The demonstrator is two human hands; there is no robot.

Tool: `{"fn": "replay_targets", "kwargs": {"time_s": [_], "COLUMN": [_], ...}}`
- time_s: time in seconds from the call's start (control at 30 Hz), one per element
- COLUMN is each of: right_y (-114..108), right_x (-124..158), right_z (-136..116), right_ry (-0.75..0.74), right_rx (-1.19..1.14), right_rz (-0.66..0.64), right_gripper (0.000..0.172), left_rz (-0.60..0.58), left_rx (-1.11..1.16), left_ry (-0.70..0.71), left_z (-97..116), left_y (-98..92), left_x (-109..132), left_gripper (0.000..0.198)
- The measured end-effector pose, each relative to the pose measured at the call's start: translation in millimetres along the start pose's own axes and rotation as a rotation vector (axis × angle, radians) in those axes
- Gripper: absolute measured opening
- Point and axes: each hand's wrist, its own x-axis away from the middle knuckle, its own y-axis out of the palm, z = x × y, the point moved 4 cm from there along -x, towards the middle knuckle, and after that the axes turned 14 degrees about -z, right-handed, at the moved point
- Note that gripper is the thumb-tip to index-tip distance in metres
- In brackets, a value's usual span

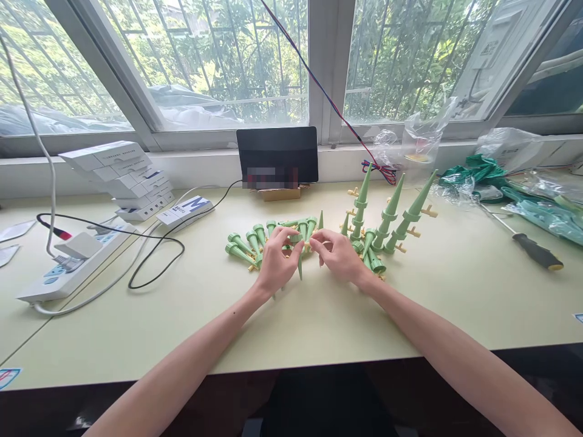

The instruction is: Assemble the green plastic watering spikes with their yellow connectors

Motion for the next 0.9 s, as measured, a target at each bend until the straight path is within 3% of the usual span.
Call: {"fn": "replay_targets", "kwargs": {"time_s": [0.3,0.67,0.9], "right_y": [1.6,0.9,2.2], "right_x": [-1.3,-1.2,-2.0], "right_z": [3.1,-0.4,1.5], "right_ry": [-0.021,0.028,0.05], "right_rx": [0.003,0.066,0.1], "right_rz": [-0.026,-0.027,-0.044], "right_gripper": [0.022,0.047,0.052], "left_rz": [-0.006,-0.022,-0.014], "left_rx": [0.003,-0.012,-0.006], "left_ry": [-0.01,0.006,0.004], "left_z": [0.5,3.2,2.0], "left_y": [0.2,1.5,1.0], "left_x": [0.3,1.4,1.0], "left_gripper": [0.015,0.014,0.014]}}
